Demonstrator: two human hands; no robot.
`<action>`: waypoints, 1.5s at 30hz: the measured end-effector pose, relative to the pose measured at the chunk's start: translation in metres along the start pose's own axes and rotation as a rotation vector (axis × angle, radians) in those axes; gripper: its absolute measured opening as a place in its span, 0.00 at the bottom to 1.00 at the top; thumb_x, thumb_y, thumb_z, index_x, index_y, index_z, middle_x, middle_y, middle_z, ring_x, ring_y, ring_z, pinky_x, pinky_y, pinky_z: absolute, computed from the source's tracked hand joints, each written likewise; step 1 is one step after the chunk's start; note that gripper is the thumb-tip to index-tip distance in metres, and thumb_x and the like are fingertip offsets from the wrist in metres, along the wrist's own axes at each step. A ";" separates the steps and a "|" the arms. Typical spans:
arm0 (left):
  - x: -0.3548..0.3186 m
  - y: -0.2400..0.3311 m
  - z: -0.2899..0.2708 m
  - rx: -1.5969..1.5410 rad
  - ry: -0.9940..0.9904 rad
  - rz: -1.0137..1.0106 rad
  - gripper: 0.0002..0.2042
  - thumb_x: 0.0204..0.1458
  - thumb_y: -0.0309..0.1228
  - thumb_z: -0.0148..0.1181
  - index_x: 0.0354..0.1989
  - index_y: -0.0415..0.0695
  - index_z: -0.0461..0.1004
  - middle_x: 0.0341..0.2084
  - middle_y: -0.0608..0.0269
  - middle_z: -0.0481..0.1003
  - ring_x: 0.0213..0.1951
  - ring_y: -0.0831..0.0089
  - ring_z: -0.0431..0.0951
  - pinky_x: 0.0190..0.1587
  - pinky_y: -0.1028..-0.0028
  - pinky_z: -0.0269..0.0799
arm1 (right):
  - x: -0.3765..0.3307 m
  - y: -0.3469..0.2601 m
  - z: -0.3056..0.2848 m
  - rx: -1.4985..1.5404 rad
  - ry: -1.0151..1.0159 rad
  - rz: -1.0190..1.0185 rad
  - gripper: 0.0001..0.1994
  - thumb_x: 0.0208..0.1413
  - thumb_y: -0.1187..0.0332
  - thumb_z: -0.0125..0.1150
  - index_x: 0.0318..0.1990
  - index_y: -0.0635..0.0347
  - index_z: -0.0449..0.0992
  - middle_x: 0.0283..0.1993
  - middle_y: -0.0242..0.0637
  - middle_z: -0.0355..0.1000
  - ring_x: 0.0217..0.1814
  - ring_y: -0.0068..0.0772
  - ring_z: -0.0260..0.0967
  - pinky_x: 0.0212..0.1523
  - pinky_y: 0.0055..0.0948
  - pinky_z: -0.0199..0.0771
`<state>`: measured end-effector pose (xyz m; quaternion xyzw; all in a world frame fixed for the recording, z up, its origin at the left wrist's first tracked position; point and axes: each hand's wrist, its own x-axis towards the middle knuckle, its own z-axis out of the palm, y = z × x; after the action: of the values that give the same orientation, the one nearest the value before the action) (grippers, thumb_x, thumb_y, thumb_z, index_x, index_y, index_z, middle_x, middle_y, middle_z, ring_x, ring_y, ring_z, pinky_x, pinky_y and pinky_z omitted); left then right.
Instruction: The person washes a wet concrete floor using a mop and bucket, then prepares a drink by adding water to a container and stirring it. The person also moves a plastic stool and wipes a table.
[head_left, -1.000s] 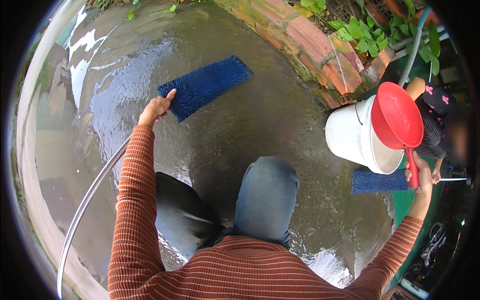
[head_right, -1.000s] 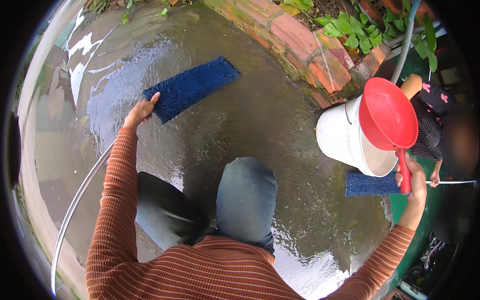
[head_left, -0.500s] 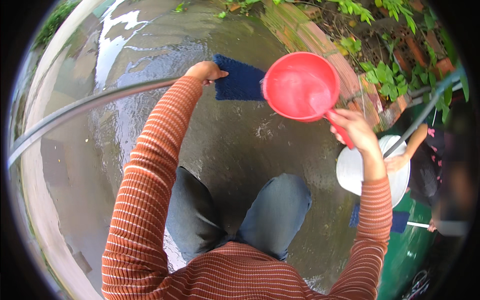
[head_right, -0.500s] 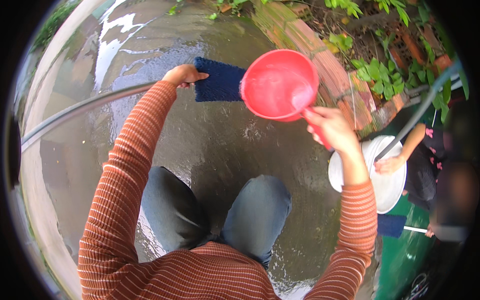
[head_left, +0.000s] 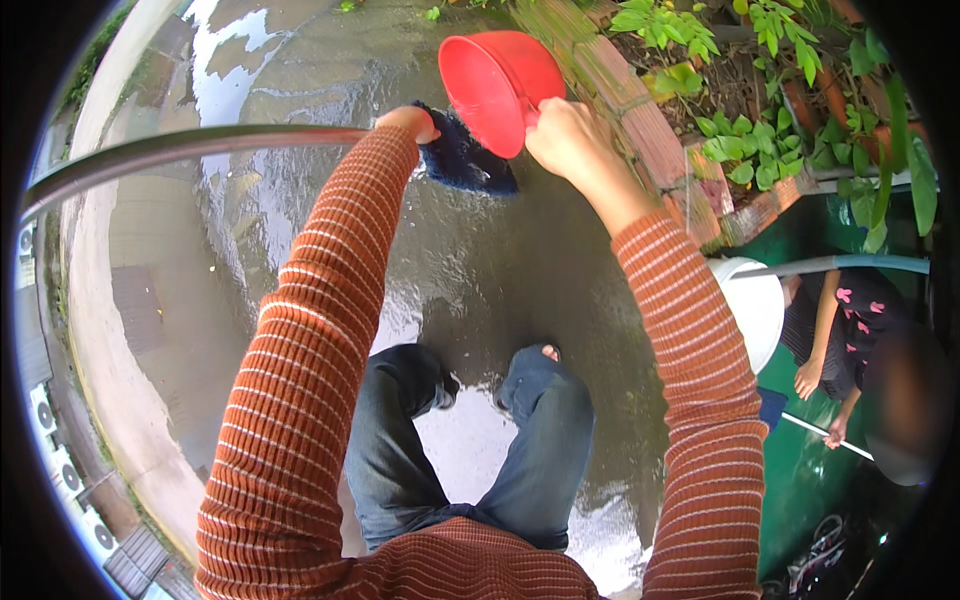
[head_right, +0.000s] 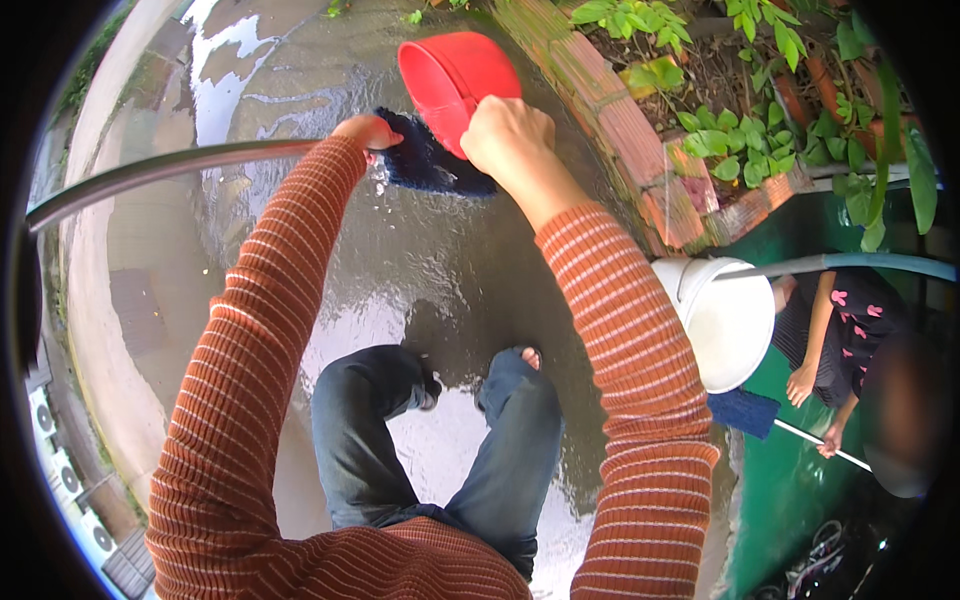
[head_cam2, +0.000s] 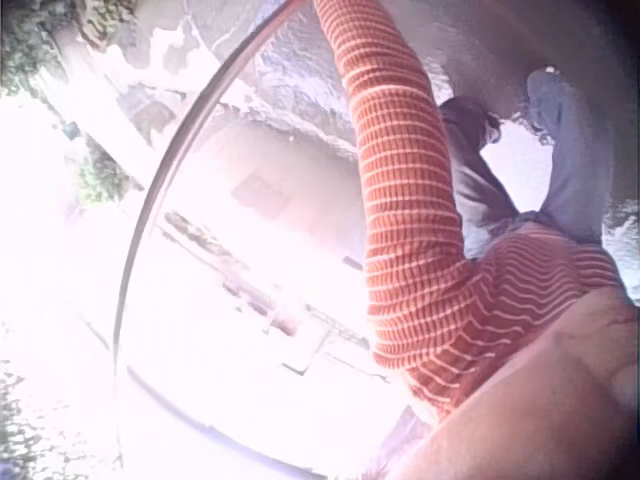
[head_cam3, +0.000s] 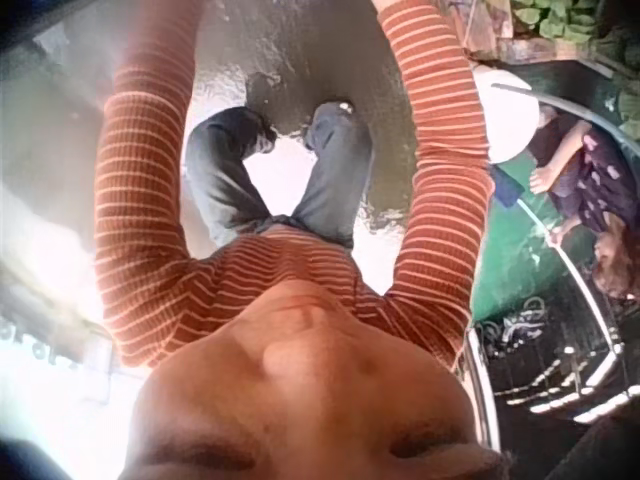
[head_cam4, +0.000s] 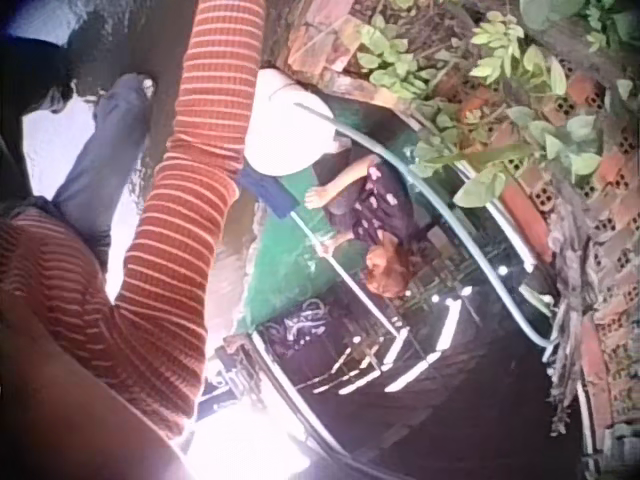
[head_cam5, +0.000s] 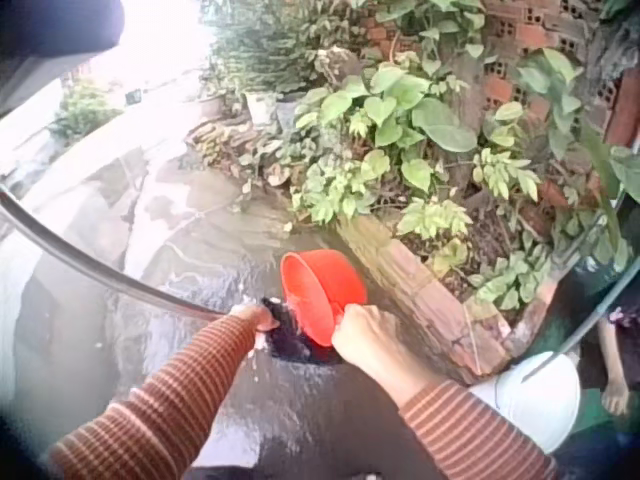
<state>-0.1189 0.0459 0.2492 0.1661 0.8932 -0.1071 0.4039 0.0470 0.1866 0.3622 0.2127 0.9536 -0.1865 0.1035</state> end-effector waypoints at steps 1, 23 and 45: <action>-0.013 0.008 -0.011 0.034 -0.007 -0.021 0.26 0.50 0.52 0.46 0.54 0.51 0.64 0.54 0.62 0.62 0.56 0.62 0.61 0.52 0.61 0.61 | 0.001 0.001 -0.012 -0.002 -0.017 0.009 0.13 0.48 0.62 0.49 0.34 0.62 0.73 0.37 0.53 0.70 0.43 0.52 0.67 0.44 0.44 0.66; -0.189 0.099 -0.148 0.214 0.034 0.012 0.27 0.48 0.52 0.49 0.43 0.39 0.70 0.26 0.57 0.76 0.24 0.66 0.77 0.32 0.67 0.70 | -0.105 0.082 -0.115 -0.087 0.095 0.053 0.12 0.50 0.71 0.46 0.43 0.59 0.67 0.40 0.50 0.69 0.40 0.47 0.70 0.40 0.40 0.69; -0.197 0.123 -0.032 0.331 0.063 -0.091 0.31 0.51 0.55 0.44 0.42 0.34 0.70 0.21 0.61 0.74 0.18 0.74 0.72 0.28 0.72 0.68 | -0.370 0.365 -0.060 1.201 0.221 1.136 0.23 0.53 0.57 0.50 0.54 0.60 0.62 0.45 0.39 0.68 0.36 0.33 0.71 0.31 0.31 0.75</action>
<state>0.0285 0.1278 0.4121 0.1930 0.8822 -0.2656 0.3375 0.5309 0.3817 0.4054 0.6975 0.4441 -0.5607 -0.0433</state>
